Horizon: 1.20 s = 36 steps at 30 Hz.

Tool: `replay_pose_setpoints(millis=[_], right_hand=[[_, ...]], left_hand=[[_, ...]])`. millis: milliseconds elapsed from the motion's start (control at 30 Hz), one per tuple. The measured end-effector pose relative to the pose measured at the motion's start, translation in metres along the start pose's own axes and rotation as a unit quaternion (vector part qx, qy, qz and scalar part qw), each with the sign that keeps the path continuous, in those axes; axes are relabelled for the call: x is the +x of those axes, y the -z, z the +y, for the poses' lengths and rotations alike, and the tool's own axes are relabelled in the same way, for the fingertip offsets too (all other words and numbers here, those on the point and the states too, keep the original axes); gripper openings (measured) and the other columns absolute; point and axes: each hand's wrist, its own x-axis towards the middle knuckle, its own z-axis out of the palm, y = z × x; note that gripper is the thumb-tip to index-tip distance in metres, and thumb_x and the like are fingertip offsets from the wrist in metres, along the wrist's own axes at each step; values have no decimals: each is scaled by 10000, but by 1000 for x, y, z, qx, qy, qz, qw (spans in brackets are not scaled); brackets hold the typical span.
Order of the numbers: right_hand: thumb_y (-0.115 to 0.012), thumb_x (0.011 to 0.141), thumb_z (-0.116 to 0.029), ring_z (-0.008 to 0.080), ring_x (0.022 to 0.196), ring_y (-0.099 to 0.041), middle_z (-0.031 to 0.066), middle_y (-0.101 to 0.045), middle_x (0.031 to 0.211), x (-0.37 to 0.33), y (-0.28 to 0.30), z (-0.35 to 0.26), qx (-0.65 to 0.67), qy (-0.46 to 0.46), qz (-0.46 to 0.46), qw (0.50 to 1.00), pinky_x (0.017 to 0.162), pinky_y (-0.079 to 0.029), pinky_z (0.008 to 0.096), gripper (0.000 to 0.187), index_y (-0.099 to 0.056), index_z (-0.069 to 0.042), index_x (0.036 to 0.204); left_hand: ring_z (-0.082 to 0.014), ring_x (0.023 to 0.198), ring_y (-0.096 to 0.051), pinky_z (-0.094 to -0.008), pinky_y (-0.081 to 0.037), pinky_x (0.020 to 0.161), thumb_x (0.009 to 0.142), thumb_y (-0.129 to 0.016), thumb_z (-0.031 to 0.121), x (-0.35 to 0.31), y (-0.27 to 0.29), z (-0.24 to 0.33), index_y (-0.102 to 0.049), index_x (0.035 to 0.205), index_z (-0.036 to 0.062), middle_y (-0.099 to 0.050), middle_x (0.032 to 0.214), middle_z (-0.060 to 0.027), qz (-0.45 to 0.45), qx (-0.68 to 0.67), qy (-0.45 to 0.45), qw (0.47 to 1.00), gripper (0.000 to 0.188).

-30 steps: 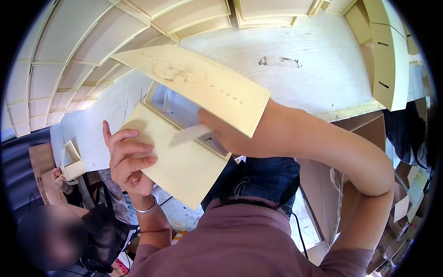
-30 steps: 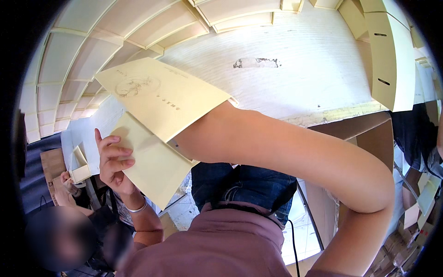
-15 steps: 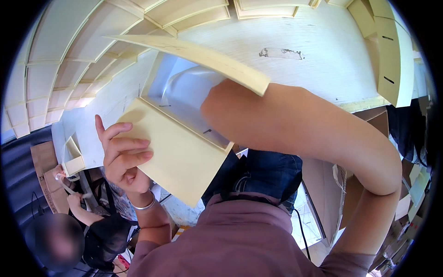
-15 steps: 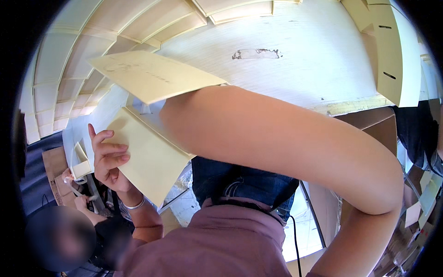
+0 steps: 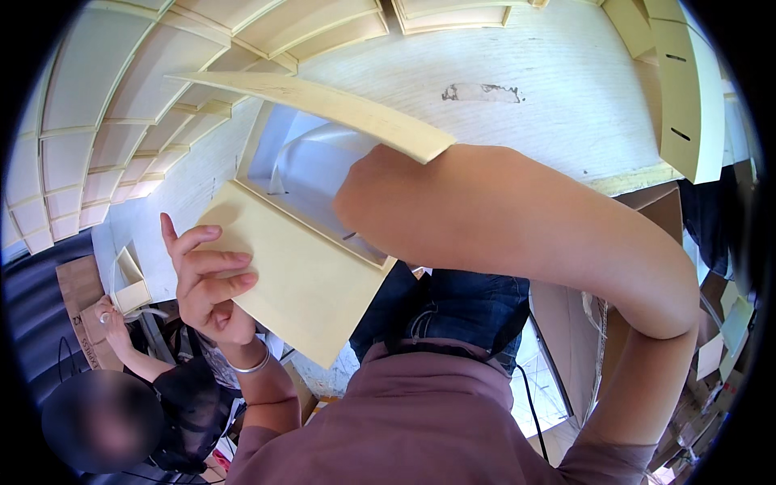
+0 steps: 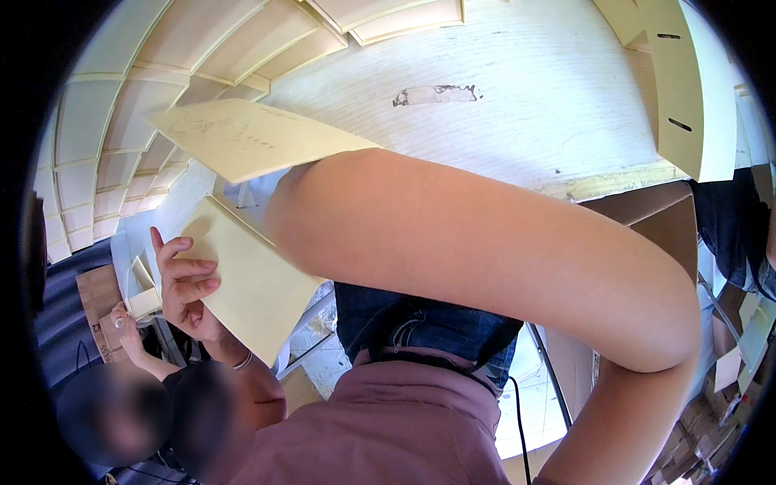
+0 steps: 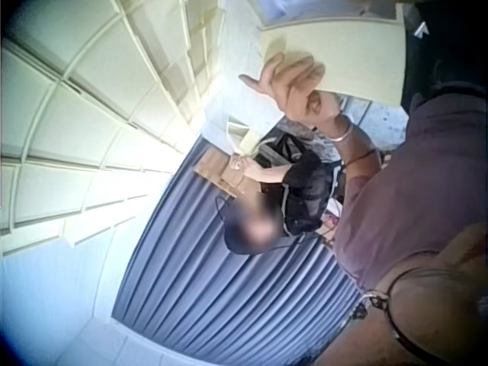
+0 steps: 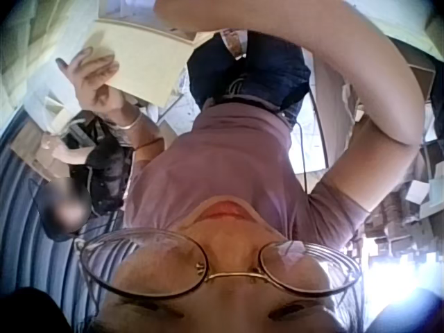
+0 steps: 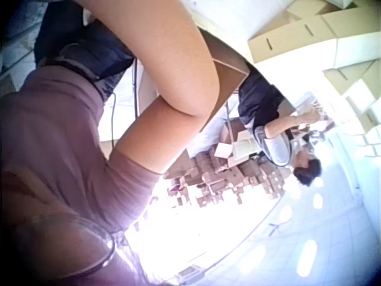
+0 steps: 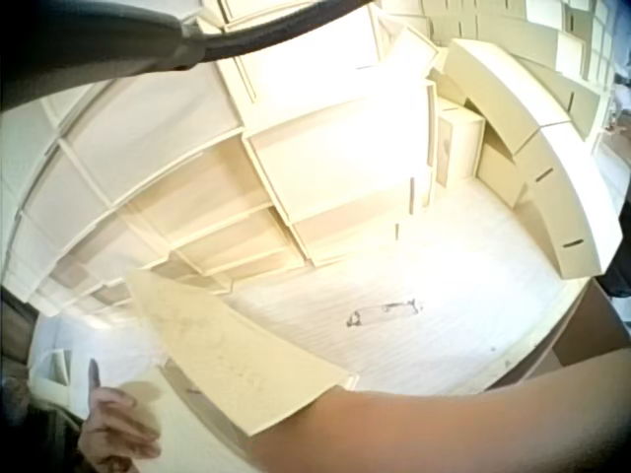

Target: The person assembles small cardboard boxes by folding flaps and inserting white ribbons into each box. They repeatedly pick up flat-packed boxes, fold them into shape, place a ribbon inside, and set the finished boxes on a table or into a larger cardboard container.

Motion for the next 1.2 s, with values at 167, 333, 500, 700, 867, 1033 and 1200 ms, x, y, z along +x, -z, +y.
replay_pose_setpoints(millis=[167, 333, 500, 700, 867, 1033, 1200], right_hand=[[-586, 707, -105, 257, 618, -609, 129, -618, 703, 8, -4, 1, -9, 2, 8, 1000, 562, -493, 347, 157, -636, -8, 820], [-560, 713, -80, 263, 858, -579, 141, -620, 872, 34, -41, 18, -9, 37, 73, 997, 757, -456, 329, 285, -605, -17, 987], [-551, 703, -67, 283, 930, -581, 134, -636, 864, 45, -37, 21, -143, 136, 79, 977, 808, -456, 329, 290, -627, -47, 983], [-555, 707, -72, 304, 795, -589, 152, -618, 787, 47, -2, -5, -35, 30, -91, 995, 703, -459, 369, 168, -645, -46, 846], [-547, 733, -79, 310, 761, -574, 160, -597, 747, 47, -6, 4, -35, 45, -130, 990, 648, -453, 375, 143, -639, -47, 838], [-566, 712, -10, 261, 831, -564, 128, -600, 821, 40, 1, 1, 40, 91, 9, 995, 739, -457, 356, 134, -620, -13, 834], [-584, 751, -33, 224, 982, -541, 112, -600, 986, 39, 7, 14, 176, 107, 84, 975, 892, -388, 308, 186, -618, 5, 930]], left_hand=[[-261, 863, -550, -562, -143, 1034, 606, -604, 107, -2, 0, -1, -544, 566, 129, -573, 652, -13, 3, 0, -2, 1000, 75], [-265, 911, -533, -553, -147, 1037, 635, -614, 137, -2, 1, -3, -545, 608, 128, -574, 696, -22, -13, 15, -11, 1000, 75], [-278, 999, -487, -483, -218, 1034, 729, -636, 264, -11, -32, 8, -532, 850, 99, -534, 953, -90, 328, 5, -40, 944, 230], [-247, 933, -487, -410, -322, 871, 684, -678, 250, -52, -68, 21, -551, 879, 78, -526, 942, -80, -6, 69, 130, 989, 289], [-241, 896, -489, -395, -317, 825, 652, -685, 213, -56, -81, 22, -565, 825, 87, -533, 892, -64, -65, 70, 113, 989, 246], [-210, 740, -459, -376, -291, 735, 554, -662, 95, -85, -39, 27, -541, 662, 115, -521, 751, -19, 18, 88, 119, 989, 164], [-242, 732, -477, -368, -339, 705, 594, -634, 60, -232, -35, 23, -518, 619, 73, -515, 699, -51, -37, 36, 280, 959, 119]])
